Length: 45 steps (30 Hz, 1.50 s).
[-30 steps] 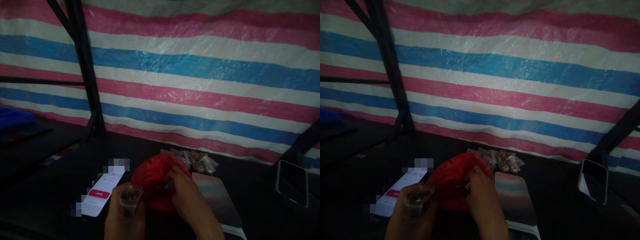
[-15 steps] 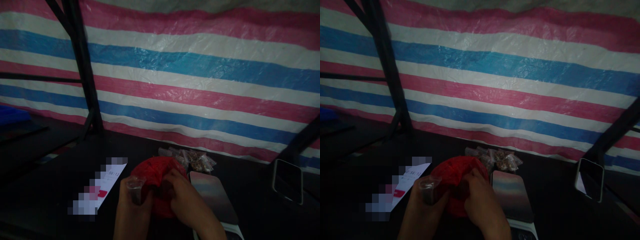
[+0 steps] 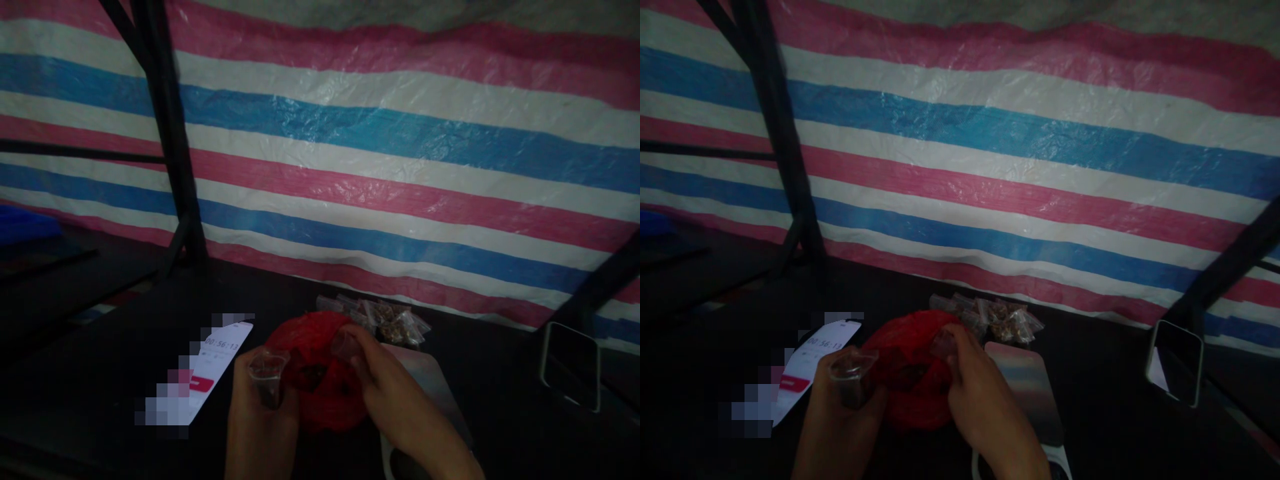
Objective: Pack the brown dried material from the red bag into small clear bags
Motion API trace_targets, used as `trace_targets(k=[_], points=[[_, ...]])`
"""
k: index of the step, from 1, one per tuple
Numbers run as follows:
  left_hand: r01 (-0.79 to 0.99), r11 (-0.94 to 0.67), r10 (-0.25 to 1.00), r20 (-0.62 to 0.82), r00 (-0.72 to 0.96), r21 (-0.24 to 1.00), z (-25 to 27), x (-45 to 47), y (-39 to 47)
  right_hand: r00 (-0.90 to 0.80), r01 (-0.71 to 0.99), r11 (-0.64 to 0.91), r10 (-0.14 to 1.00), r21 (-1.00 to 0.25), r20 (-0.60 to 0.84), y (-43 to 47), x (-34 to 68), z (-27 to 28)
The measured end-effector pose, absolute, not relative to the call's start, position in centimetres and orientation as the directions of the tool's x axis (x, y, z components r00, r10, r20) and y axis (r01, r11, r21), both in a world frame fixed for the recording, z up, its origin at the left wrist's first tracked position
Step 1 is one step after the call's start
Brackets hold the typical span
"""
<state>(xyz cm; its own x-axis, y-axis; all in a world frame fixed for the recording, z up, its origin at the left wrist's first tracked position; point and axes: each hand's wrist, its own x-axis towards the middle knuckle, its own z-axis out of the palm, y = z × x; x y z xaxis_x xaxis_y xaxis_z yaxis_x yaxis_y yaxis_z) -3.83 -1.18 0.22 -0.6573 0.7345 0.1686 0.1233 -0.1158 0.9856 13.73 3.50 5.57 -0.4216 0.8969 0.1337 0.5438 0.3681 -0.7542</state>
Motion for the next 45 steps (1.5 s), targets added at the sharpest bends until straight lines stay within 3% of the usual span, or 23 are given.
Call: trace_targets(k=[7, 13, 18, 26, 38, 45], points=[[0.181, -0.117, 0.691, 0.211, -0.692, 0.977, -0.3, -3.9, -1.5, -0.452, 0.607, 0.319, 0.892, -0.728, 0.014, 3.2, 13.3, 5.4], [0.159, -0.149, 0.732, 0.217, -0.645, 0.976, -1.0, -3.7, -1.6, -0.485, 0.643, 0.455, 0.864, -0.616, 0.131, 3.3, 12.5, 4.4], [0.141, -0.117, 0.778, 0.179, -0.603, 0.983, -1.9, -3.2, -1.5, -0.479, 0.658, 0.374, 0.878, -0.654, 0.021, 3.4, 12.1, 3.7], [0.141, -0.119, 0.812, 0.178, -0.556, 0.983, -2.1, -2.8, -1.4, -0.499, 0.623, 0.379, 0.866, -0.684, 0.026, 3.3, 12.5, 4.5], [0.11, -0.154, 0.734, 0.188, -0.653, 0.982, -2.0, -3.2, -1.5, -0.541, 0.415, 0.224, 0.84, -0.882, -0.04, 3.0, 13.0, 5.2], [0.104, -0.148, 0.727, 0.179, -0.663, 0.984, -2.2, -3.4, -1.5, -0.486, 0.632, 0.27, 0.868, -0.727, -0.1, 1.9, 13.0, 5.7]])
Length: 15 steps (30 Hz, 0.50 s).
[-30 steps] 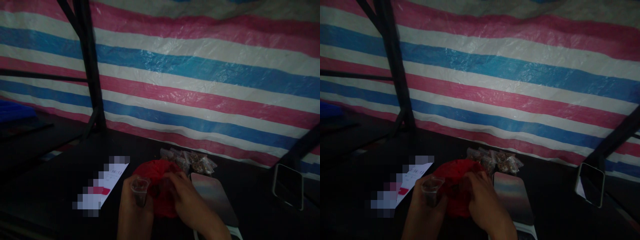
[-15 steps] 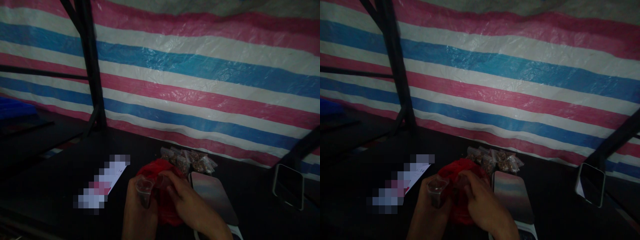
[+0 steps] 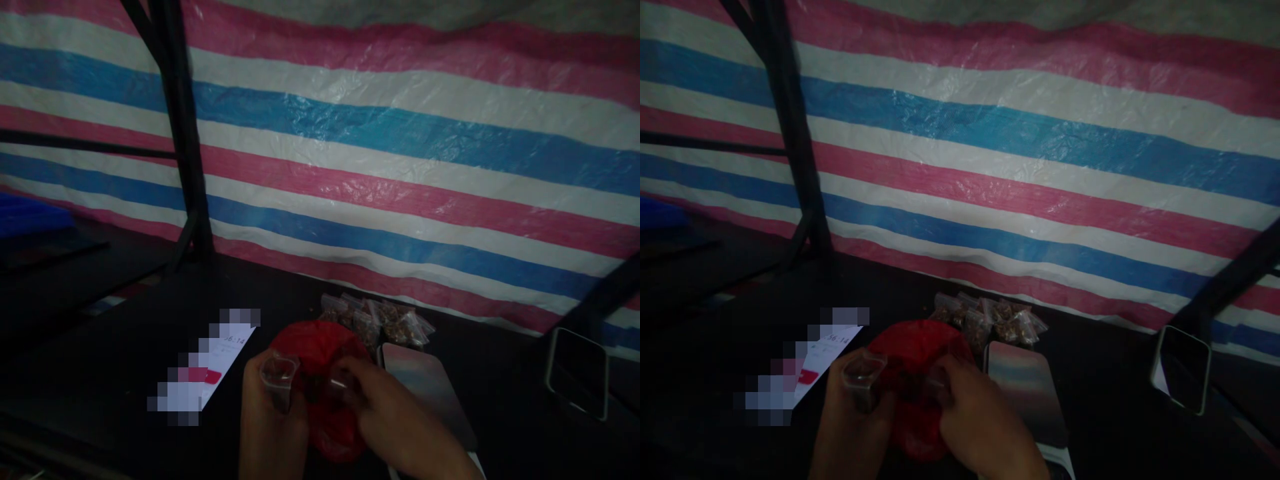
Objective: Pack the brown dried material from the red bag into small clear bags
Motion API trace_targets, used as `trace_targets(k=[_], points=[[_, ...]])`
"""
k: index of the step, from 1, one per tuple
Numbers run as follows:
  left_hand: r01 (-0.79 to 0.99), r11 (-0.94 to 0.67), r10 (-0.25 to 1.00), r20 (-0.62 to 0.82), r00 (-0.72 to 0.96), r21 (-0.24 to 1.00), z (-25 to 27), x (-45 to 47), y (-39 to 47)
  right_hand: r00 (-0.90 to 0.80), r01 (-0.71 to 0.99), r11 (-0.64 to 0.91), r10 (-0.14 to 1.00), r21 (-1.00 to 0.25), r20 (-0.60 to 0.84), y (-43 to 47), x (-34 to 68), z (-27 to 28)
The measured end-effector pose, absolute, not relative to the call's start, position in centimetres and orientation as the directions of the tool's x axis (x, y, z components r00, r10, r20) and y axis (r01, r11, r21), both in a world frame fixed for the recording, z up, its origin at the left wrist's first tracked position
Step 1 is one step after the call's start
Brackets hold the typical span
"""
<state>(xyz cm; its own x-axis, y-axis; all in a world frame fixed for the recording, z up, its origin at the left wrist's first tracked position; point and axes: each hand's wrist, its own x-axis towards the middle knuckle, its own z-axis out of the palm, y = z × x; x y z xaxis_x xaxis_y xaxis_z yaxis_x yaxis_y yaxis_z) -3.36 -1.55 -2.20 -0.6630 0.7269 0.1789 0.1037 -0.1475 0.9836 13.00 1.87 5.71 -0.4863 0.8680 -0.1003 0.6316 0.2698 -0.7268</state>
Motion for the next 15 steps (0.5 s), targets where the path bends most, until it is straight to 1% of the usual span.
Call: trace_targets(k=[5, 7, 12, 15], points=[[0.109, -0.13, 0.775, 0.17, -0.609, 0.986, -2.1, -3.7, -1.6, -0.421, 0.784, 0.307, 0.902, -0.54, -0.099, 1.8, 12.1, 5.4], [0.103, -0.121, 0.793, 0.159, -0.588, 0.987, -1.8, -3.7, -1.6, -0.406, 0.815, 0.313, 0.909, -0.488, -0.095, 1.9, 11.5, 5.5], [0.038, -0.089, 0.783, 0.094, -0.614, 0.995, -0.3, -3.4, -1.5, -0.413, 0.813, 0.346, 0.91, -0.468, -0.046, 2.3, 10.3, 5.2], [-0.13, -0.129, 0.799, 0.025, -0.601, 0.983, 0.7, -3.3, -1.3, -0.431, 0.802, 0.376, 0.902, -0.464, -0.013, 2.5, 10.0, 4.6]])
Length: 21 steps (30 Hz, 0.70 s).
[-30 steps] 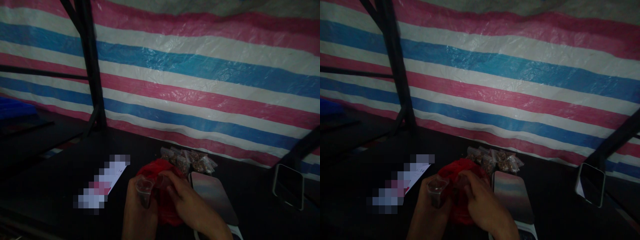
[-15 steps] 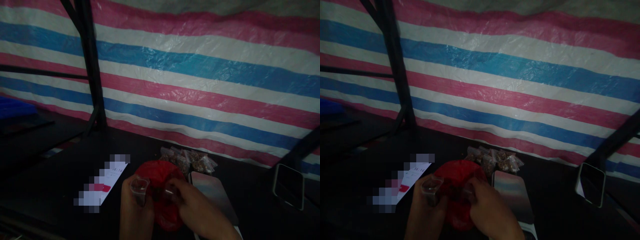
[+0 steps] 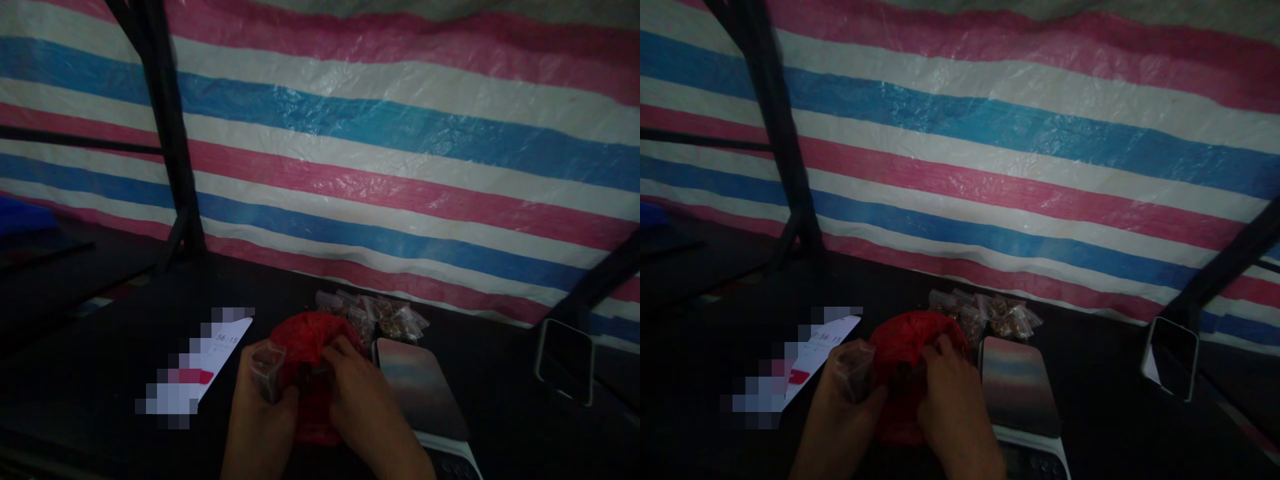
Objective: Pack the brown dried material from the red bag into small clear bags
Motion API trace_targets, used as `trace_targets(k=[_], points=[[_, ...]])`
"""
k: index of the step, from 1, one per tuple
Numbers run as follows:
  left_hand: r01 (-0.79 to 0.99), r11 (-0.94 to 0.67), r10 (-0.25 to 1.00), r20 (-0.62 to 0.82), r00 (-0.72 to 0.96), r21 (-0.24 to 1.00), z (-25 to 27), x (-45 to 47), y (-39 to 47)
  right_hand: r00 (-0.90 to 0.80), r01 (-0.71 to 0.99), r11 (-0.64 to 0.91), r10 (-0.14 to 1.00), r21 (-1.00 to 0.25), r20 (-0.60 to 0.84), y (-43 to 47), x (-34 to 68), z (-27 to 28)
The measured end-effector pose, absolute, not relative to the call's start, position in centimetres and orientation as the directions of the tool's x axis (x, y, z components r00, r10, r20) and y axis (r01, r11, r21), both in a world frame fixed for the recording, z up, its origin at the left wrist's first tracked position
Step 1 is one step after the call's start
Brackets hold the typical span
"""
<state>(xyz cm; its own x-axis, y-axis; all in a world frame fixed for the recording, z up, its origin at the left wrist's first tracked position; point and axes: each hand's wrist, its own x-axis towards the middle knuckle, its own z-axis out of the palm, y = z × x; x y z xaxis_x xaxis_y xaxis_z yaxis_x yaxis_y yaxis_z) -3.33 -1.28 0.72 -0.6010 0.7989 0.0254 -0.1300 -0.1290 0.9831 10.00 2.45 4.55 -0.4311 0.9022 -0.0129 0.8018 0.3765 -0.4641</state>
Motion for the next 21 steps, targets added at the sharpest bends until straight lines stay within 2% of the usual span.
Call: trace_targets(k=[3, 6, 13, 17, 21], points=[[-0.24, -0.14, 0.789, -0.038, -0.613, 0.96, 1.6, -3.6, -1.1, -0.447, 0.782, 0.408, 0.894, -0.471, 0.033, 2.7, 10.0, 3.9], [-0.231, -0.141, 0.764, -0.042, -0.644, 0.963, 2.2, -4.0, -1.0, -0.44, 0.775, 0.408, 0.897, -0.482, 0.051, 3.0, 10.1, 3.6], [-0.244, -0.11, 0.814, -0.054, -0.578, 0.963, 0.9, -4.5, -0.6, -0.436, 0.774, 0.411, 0.897, -0.482, 0.066, 3.1, 10.0, 3.3], [-0.323, -0.071, 0.872, -0.099, -0.48, 0.944, 0.9, -4.6, -0.4, -0.439, 0.767, 0.409, 0.897, -0.494, 0.062, 2.9, 9.8, 3.3], [-0.364, -0.089, 0.887, -0.092, -0.452, 0.927, 1.3, -4.8, -0.3, -0.422, 0.756, 0.389, 0.904, -0.526, 0.061, 3.0, 9.8, 3.2]])
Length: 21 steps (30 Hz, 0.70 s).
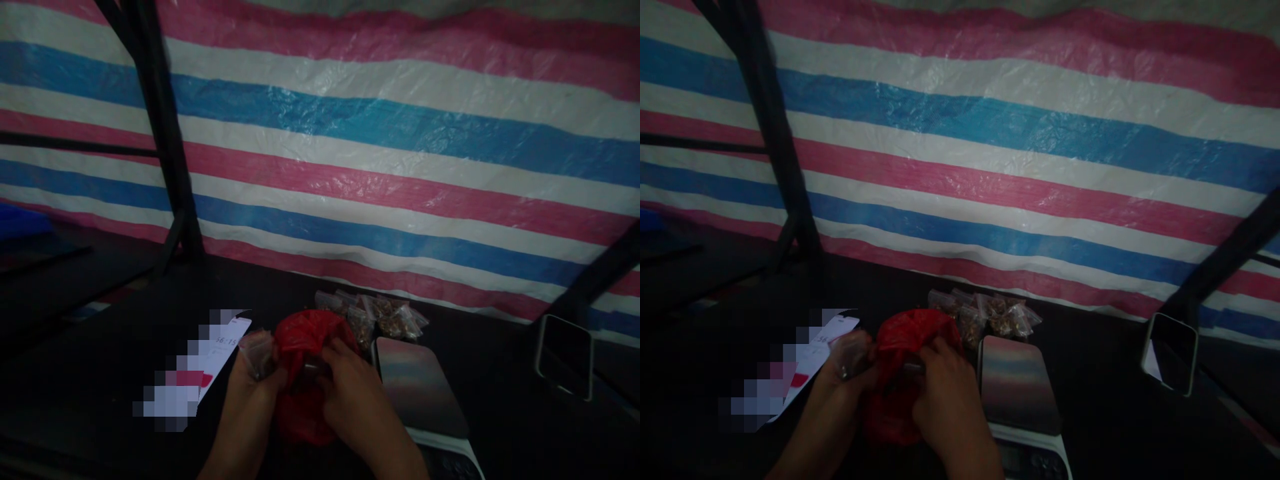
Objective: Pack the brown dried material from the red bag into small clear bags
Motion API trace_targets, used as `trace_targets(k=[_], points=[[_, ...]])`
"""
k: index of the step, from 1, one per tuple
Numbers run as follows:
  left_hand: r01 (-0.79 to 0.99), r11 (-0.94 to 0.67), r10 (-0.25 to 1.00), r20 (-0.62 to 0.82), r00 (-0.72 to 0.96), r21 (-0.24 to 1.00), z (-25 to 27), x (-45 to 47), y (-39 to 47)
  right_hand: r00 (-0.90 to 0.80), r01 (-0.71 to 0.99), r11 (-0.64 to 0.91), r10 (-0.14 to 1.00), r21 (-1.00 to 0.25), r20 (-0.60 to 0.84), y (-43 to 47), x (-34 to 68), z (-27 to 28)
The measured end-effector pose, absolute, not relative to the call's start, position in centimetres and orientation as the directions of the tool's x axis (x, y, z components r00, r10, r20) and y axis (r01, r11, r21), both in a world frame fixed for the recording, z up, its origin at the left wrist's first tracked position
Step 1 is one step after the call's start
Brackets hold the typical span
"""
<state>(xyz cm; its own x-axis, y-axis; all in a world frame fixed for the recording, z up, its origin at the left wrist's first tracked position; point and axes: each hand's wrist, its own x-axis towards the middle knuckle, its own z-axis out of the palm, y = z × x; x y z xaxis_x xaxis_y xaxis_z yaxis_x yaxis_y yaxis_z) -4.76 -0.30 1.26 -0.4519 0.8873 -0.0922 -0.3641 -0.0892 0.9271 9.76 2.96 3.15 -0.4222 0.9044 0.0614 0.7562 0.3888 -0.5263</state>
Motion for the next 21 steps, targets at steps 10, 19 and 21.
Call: trace_targets(k=[10, 19, 21], points=[[-0.218, -0.098, 0.845, -0.035, -0.534, 0.971, 1.8, -5.5, -0.4, -0.427, 0.732, 0.389, 0.902, -0.559, 0.068, 3.4, 10.6, 3.3], [-0.134, 0.051, 0.878, -0.108, -0.465, 0.99, 0.1, -4.9, -2.0, -0.46, 0.733, 0.434, 0.883, -0.524, 0.089, 3.4, 10.5, 3.1], [-0.228, 0.025, 0.878, -0.13, -0.46, 0.973, 0.1, -4.4, -1.7, -0.479, 0.71, 0.449, 0.873, -0.542, 0.096, 3.4, 10.6, 3.1]])
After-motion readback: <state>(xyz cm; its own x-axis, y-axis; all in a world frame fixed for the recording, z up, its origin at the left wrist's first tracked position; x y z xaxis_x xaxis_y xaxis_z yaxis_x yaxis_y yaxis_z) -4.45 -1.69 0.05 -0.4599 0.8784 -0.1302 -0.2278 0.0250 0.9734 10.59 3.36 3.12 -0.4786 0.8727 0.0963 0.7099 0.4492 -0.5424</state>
